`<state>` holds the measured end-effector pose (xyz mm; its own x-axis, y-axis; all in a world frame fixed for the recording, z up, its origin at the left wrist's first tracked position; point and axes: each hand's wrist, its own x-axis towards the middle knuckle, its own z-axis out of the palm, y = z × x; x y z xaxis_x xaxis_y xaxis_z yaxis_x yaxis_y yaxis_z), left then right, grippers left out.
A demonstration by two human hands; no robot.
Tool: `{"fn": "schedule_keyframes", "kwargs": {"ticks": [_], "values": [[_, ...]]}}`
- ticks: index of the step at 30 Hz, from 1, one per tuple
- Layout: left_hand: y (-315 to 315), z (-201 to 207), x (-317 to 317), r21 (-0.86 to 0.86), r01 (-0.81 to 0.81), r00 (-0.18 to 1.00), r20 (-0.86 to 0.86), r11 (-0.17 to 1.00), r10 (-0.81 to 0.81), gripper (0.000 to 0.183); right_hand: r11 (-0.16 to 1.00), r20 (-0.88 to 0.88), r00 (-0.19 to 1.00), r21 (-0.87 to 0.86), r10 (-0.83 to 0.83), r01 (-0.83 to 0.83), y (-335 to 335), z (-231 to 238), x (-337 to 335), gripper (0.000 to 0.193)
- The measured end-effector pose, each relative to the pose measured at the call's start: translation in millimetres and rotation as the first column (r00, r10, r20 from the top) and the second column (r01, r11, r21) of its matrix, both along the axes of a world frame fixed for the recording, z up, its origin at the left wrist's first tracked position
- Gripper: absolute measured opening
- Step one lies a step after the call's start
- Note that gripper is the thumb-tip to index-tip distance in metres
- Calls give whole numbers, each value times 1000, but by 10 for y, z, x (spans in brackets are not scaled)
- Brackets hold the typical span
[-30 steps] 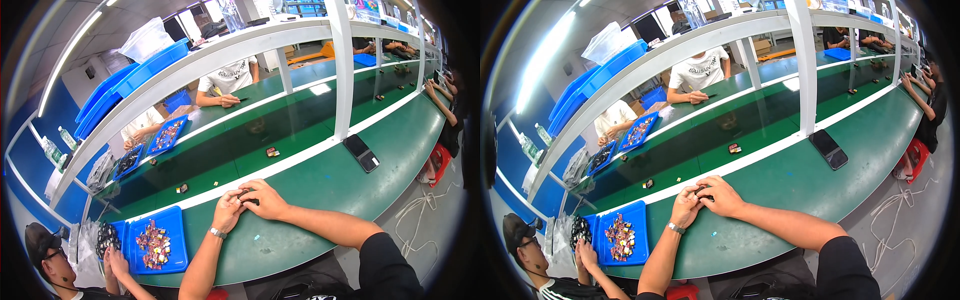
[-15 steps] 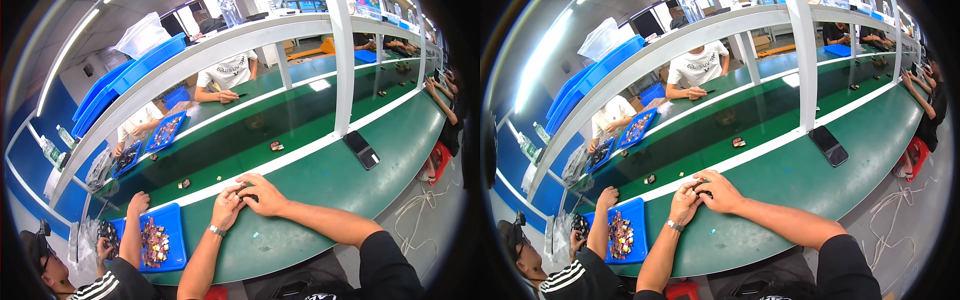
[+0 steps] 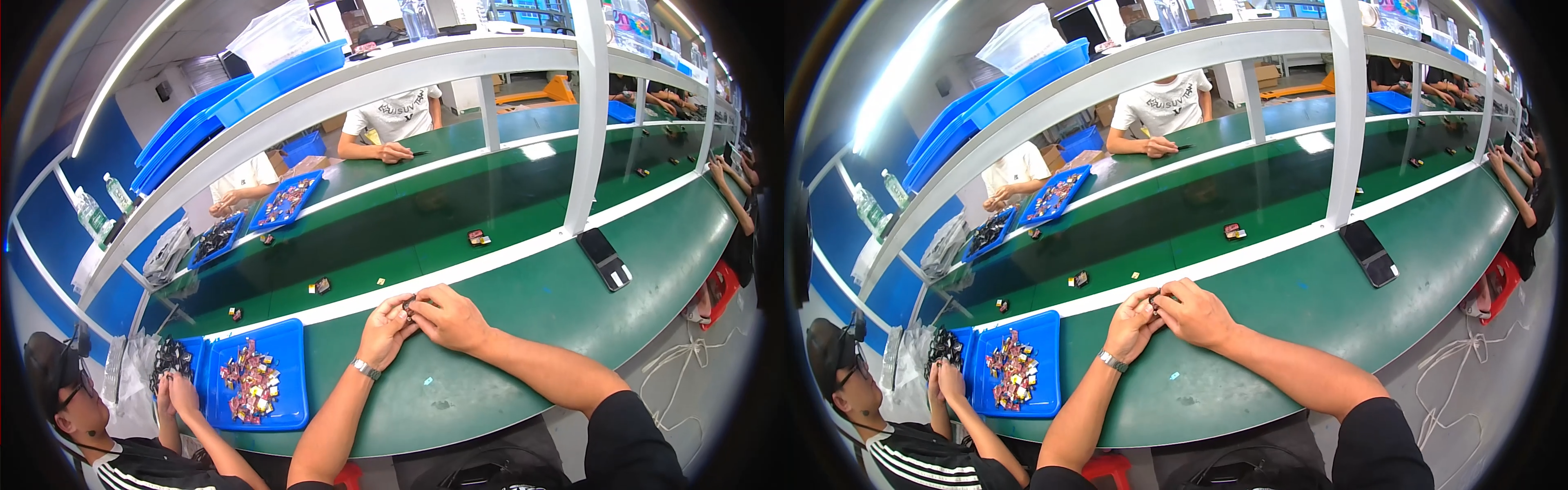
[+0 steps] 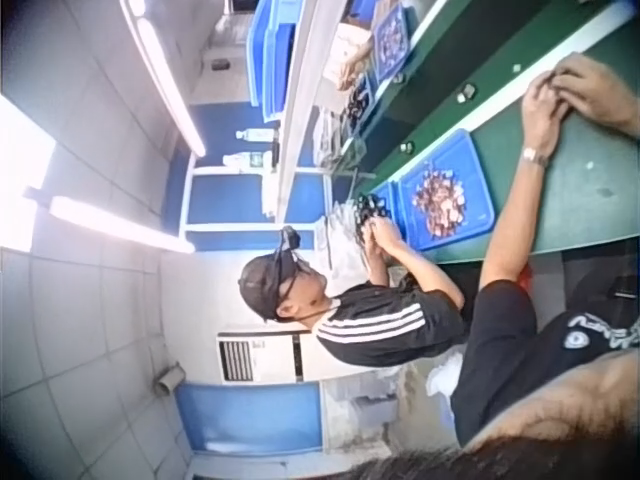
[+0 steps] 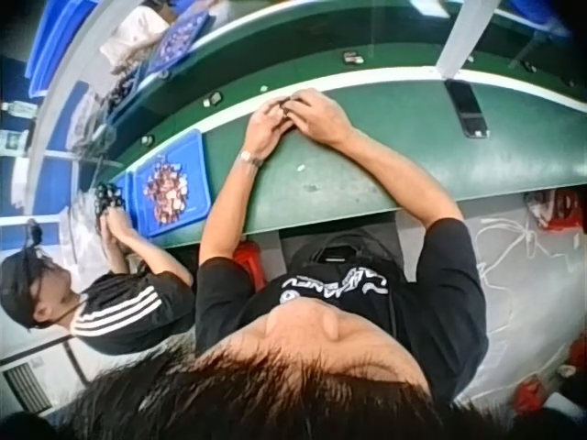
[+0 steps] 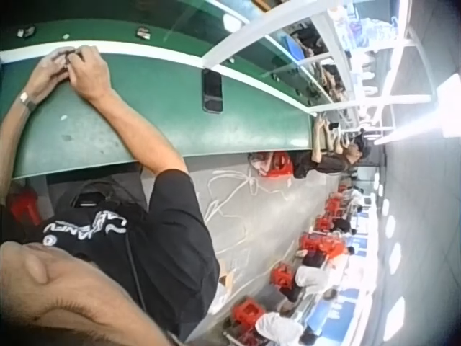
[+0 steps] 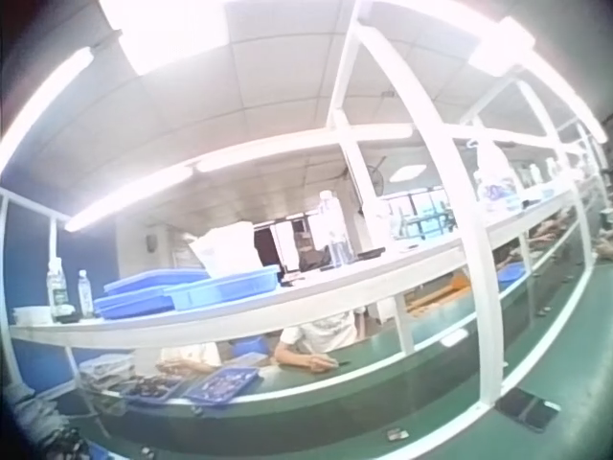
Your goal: Sorting and inspecting small electronic components on an assembly line.
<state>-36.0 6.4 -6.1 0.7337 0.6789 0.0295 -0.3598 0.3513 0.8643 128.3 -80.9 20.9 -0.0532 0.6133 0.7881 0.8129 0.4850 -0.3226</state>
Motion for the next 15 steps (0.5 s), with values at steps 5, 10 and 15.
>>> {"fn": "schedule_keyframes", "kwargs": {"ticks": [5,10,15], "values": [[-24,37,-1,-14,-6,1000,-21,1000,6,35,1000,48,998,7,-28,27,29,-16,-23,17],[-27,30,9,-3,-4,1000,-21,1000,4,33,1000,19,1000,14,-24,23,50,-47,-21,12],[-55,68,30,12,-29,997,-76,1000,30,32,999,-3,999,-21,-48,48,51,-64,-25,11]]}}
